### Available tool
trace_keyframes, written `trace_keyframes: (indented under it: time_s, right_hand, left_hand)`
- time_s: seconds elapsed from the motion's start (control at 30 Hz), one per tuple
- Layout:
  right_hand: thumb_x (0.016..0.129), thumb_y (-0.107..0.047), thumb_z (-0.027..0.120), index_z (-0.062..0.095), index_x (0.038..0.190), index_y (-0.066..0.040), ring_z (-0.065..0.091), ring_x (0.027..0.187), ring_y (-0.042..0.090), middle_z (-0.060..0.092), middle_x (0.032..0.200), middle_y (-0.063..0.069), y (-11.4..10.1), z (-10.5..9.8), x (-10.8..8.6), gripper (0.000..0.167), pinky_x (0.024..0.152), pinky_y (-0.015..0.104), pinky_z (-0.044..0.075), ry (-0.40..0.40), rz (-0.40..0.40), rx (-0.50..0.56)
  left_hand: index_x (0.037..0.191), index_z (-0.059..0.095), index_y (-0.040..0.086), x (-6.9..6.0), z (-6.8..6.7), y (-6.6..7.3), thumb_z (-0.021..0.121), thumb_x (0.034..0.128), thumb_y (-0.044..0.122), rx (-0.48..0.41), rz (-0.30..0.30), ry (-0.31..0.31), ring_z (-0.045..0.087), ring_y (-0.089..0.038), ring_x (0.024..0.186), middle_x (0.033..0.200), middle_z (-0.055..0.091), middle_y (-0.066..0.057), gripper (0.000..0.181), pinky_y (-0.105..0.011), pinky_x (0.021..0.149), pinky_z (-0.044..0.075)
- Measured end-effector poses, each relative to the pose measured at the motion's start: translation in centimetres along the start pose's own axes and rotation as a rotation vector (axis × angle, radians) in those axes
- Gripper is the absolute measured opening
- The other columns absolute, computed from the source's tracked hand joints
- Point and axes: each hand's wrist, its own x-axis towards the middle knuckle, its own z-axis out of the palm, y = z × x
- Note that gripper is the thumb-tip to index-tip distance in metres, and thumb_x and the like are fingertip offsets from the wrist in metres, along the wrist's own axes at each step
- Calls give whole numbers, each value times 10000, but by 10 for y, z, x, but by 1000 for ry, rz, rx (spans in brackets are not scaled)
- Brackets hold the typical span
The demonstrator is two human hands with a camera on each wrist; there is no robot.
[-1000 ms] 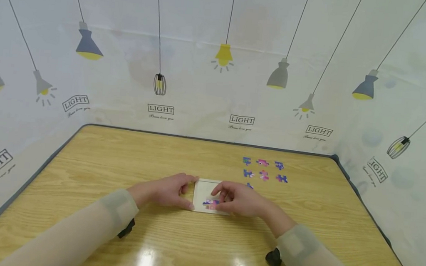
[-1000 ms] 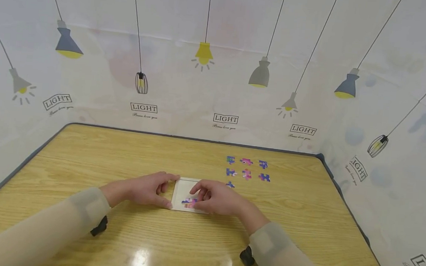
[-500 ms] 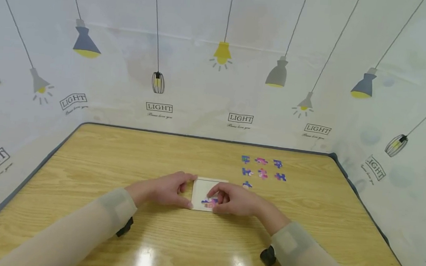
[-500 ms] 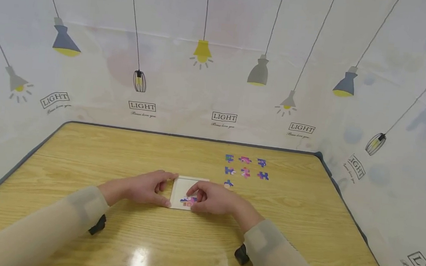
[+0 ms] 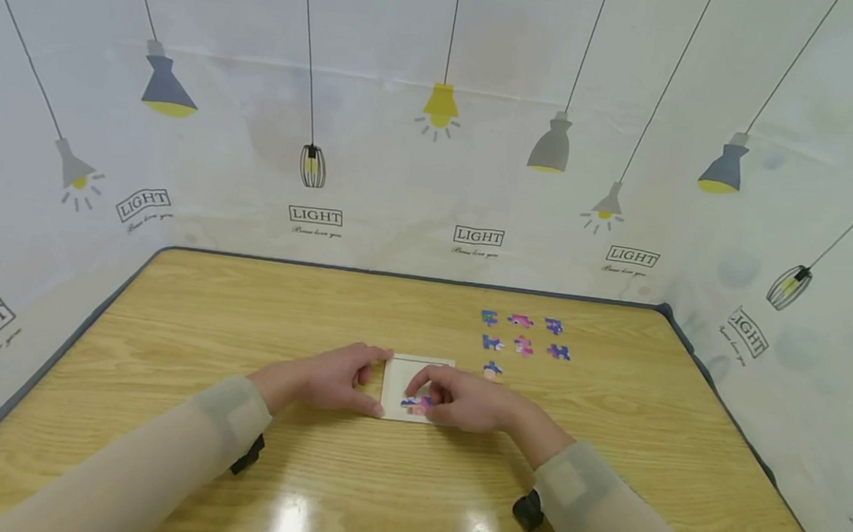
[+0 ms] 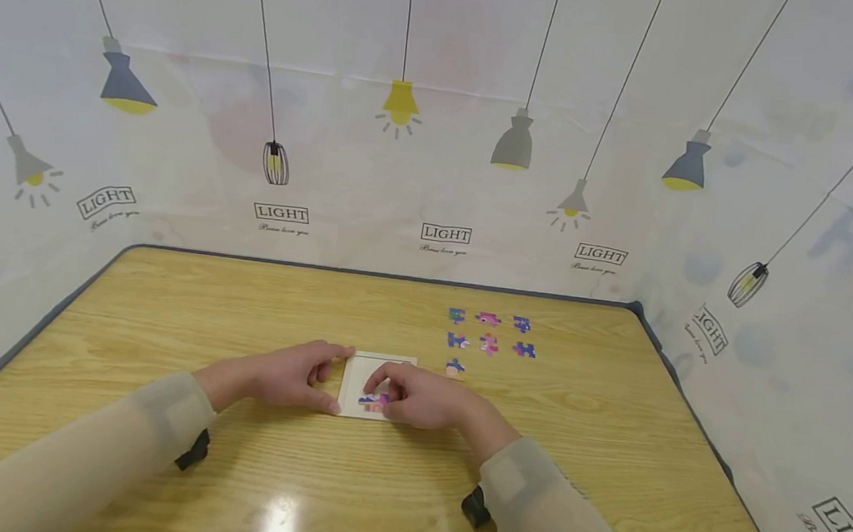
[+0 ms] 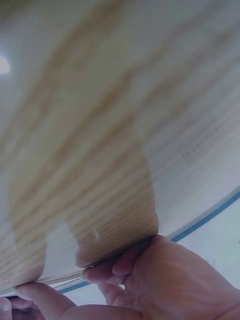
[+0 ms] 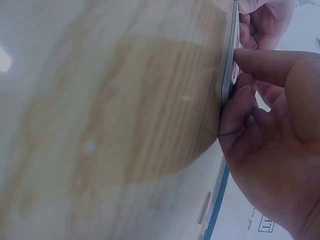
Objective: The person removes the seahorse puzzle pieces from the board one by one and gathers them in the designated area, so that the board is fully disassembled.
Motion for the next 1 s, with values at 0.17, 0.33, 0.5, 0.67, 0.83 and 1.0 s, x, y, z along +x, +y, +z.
trace_keyframes:
  time_s: [0.17, 0.33, 0.5, 0.67, 0.83, 1.0]
  right_hand:
    - [1074, -122, 662, 675, 1353, -254, 525, 902, 154, 572, 1001, -12, 0, 0, 2, 309, 826, 325, 436, -9, 5, 9]
    - [1063, -122, 680, 633, 1315, -254, 535, 898, 161, 580, 1002, -5, 1, 0, 2, 289, 822, 322, 445, -11, 7, 46]
    - [1020, -138, 733, 596, 1311, -248, 541, 897, 172, 585, 1002, 3, 4, -1, 1, 340, 828, 333, 454, -5, -3, 89]
    - [1008, -164, 768, 586, 1309, -255, 518, 907, 181, 571, 1091, 48, 6, -2, -1, 364, 833, 344, 434, 14, -27, 83]
    - [1017, -157, 780, 589, 1304, -251, 518, 860, 170, 612, 1120, 50, 9, -2, -2, 357, 786, 311, 434, 14, -46, 110]
    - [1015, -130, 779, 608, 1315, -248, 507, 846, 165, 600, 1109, 37, 12, -1, -2, 365, 764, 293, 432, 9, -58, 153]
  left_hand:
    - [1667, 394, -24, 0, 0, -1, 860, 971, 370, 12, 2, 2, 487, -173, 944, 1036, 539, -53, 925, -329, 848, 416]
    - [1667, 392, -27, -1, -1, 0, 859, 971, 375, 13, 0, -3, 487, -176, 948, 1041, 536, -52, 929, -338, 855, 415]
    - [1662, 398, -32, -1, -1, 1, 864, 968, 366, 10, 7, 0, 484, -181, 949, 1041, 532, -55, 926, -342, 860, 415]
    - [1670, 400, -7, 0, 0, -1, 858, 970, 386, 14, -9, 0, 489, -177, 961, 1050, 533, -46, 924, -345, 867, 416]
    - [1670, 400, -6, 1, 0, -2, 858, 971, 388, 5, -6, -1, 490, -182, 965, 1057, 533, -54, 925, -347, 861, 416]
    - [1669, 397, -12, 1, 1, -3, 858, 970, 391, 4, -2, -1, 489, -183, 964, 1053, 530, -56, 929, -348, 861, 413]
